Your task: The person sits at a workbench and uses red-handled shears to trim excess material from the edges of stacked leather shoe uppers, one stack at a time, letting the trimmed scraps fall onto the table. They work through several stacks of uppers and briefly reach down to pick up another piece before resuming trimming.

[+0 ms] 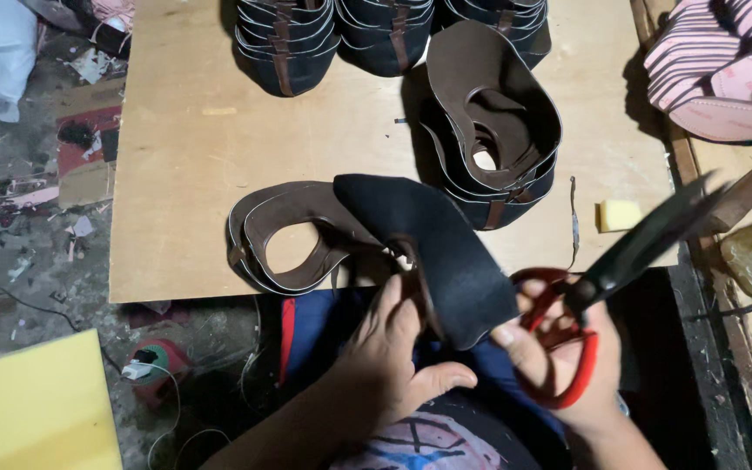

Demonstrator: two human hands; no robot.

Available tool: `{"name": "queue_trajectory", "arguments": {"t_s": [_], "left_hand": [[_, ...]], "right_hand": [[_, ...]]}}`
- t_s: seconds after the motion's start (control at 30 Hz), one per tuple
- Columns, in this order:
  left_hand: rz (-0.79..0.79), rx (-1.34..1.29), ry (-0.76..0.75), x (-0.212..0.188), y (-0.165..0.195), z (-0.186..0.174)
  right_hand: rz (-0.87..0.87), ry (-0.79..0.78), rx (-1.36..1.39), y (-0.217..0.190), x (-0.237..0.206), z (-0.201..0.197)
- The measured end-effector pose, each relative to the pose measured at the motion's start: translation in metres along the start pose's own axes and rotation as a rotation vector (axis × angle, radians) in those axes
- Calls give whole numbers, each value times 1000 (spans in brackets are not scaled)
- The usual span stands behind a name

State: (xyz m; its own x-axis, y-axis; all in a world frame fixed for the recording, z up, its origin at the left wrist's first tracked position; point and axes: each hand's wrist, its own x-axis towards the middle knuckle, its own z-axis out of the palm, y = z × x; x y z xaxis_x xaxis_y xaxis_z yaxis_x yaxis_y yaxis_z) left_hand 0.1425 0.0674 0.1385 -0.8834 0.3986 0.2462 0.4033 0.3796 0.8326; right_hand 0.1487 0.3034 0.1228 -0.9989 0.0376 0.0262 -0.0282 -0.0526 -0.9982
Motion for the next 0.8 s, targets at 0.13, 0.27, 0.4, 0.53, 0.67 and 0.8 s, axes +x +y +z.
{"name": "queue_trajectory", "arguments": {"t_s": [0.13,0.27,0.4,0.53,0.67,0.8], "left_hand": [[-30,8,164,2,-6,-4],[-113,-52,246,1,-18,-6],[-115,-86,238,-1,-31,-2],[-278,-184,179,-8,-45,3],[-444,-788,4,-6,-59,18],[-410,-997,47,-1,-60,38]], "right_hand": [[-368,33,35,-22,42,-26],[-503,30,-351,-18,116,-46],[-414,3,-977,12,170,-37],[-396,-82,-1027,21,155,-20],[-562,-191,-765,14,81,9],[-437,-487,-803,14,31,35]]}}
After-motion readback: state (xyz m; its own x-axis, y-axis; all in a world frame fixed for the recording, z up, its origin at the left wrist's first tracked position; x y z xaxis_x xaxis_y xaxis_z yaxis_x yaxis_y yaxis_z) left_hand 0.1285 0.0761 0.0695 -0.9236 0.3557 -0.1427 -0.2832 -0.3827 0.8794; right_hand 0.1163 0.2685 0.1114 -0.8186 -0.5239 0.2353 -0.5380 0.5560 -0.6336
